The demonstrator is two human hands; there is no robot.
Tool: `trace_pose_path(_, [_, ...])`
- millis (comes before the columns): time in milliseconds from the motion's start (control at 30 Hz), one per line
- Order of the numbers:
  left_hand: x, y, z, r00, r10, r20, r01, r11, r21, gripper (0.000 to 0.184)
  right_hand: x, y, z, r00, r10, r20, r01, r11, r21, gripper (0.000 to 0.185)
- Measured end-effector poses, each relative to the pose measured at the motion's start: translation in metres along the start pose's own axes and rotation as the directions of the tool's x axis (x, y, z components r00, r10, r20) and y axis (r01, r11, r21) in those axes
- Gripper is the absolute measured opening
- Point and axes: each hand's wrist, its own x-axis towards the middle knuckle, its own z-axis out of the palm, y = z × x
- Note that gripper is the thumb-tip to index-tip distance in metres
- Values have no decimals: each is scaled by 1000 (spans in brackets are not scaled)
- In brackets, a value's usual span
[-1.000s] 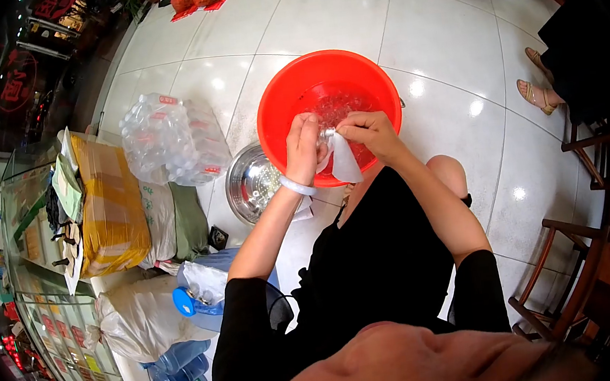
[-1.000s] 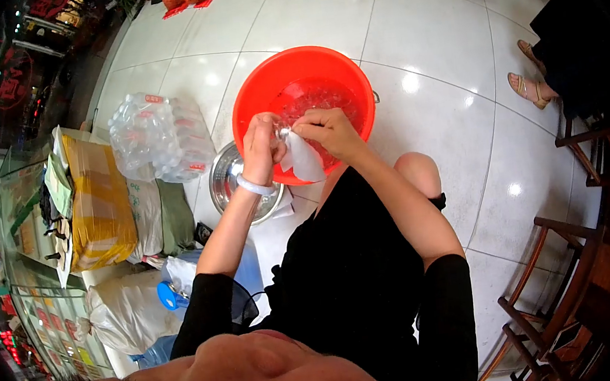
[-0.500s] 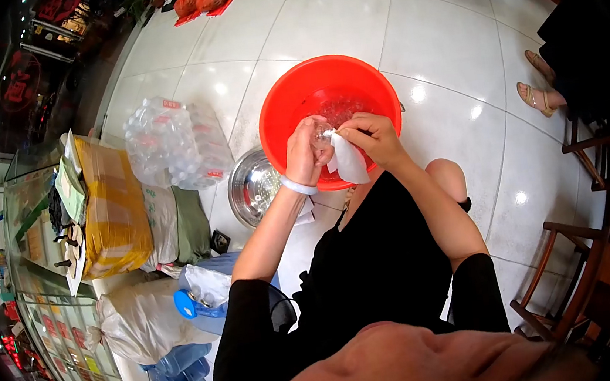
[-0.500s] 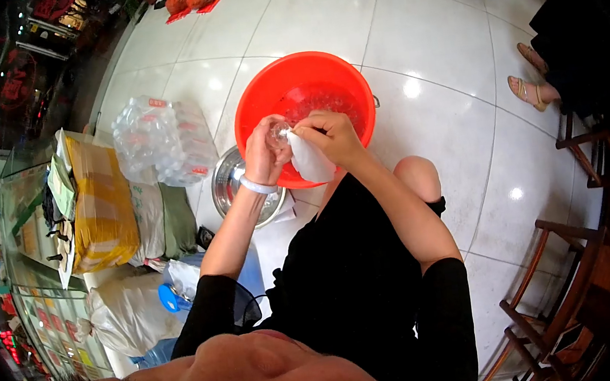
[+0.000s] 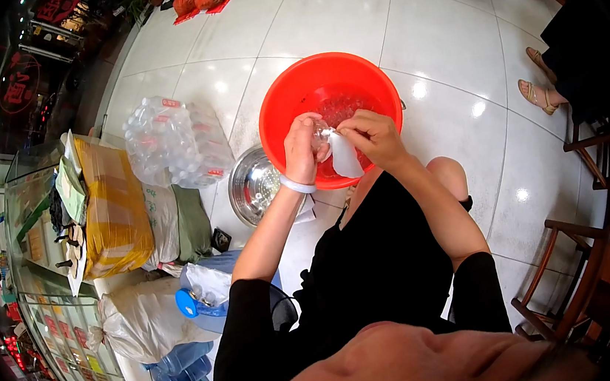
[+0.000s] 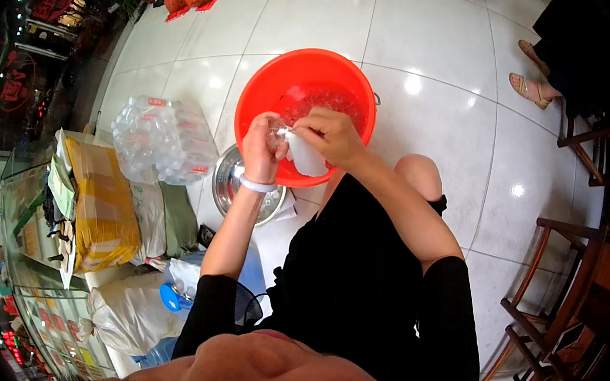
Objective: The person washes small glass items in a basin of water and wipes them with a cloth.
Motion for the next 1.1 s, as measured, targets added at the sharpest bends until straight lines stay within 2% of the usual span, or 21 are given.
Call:
trace_pose_path(133, [-1,-5,4,1000,-9,-17,9,1000,13,24,-3,6,5,1000,-30,4,30,999,-32,5])
trace_pose_path(233, [-3,-5,8,997,-8,-82,18,992,123,24,-4,8,4,1000,-1,14,2,998,-61,5])
trace_pose_path(300, [-4,-5,8,993,70,-98,-41,961,274,25,-4,7,1,992,87,92,-87,996,-6,6])
trace_pose_path(333, [-4,-3,7,993,69,-97,-39,961,275,25,-4,10,0,992,89,91,-89,996,-5,6])
trace_pose_path(400, [-4,5,7,998,-41,-55,54,964,259,27,-4,17,-2,959,217,184,-259,933,249,9])
trace_pose_path(433, [-4,7,6,998,-38,-57,52,965,258,27,-4,14,-2,958,215,187,-258,934,249,9])
trace_pose_path(500, [-4,10,4,999,-47,-2,46,976,212,28,-2,8,-3,894,374,245,-447,775,447,11])
trace_pose_path(533, [-5,10,5,999,-43,-4,43,977,210,28,-3,8,-3,895,371,249,-446,776,446,11])
trace_pose_path(600, [-6,11,8,999,-47,-21,50,989,140,28,-3,9,-2,833,484,267,-546,644,535,13])
trace_pose_path(700, [-7,11,12,998,-32,-47,36,994,103,28,-3,7,-1,816,506,278,-567,608,556,12])
trace_pose_path(733, [-7,10,11,998,-29,-49,34,994,102,28,-4,7,-2,816,505,281,-567,609,554,12])
trace_pose_path(800, [-8,9,8,997,-34,-63,45,980,192,26,-5,10,-3,901,338,270,-420,837,352,11])
trace_pose_path(833, [-10,10,9,997,-34,-65,45,980,192,26,-4,10,-2,901,338,272,-420,836,352,11])
trace_pose_path(900, [-13,12,12,994,-7,-109,38,958,284,24,-4,9,-1,936,238,260,-298,929,220,10])
trace_pose_path(933, [-14,13,13,994,-10,-108,41,958,283,24,-4,9,-1,935,242,259,-301,928,220,10])
trace_pose_path(1033, [-17,13,16,991,-5,-134,46,950,309,20,-5,11,0,928,277,250,-345,893,291,11])
trace_pose_path(1100, [-18,13,17,994,39,-104,-9,961,275,18,-5,12,1,799,497,338,-599,617,510,13])
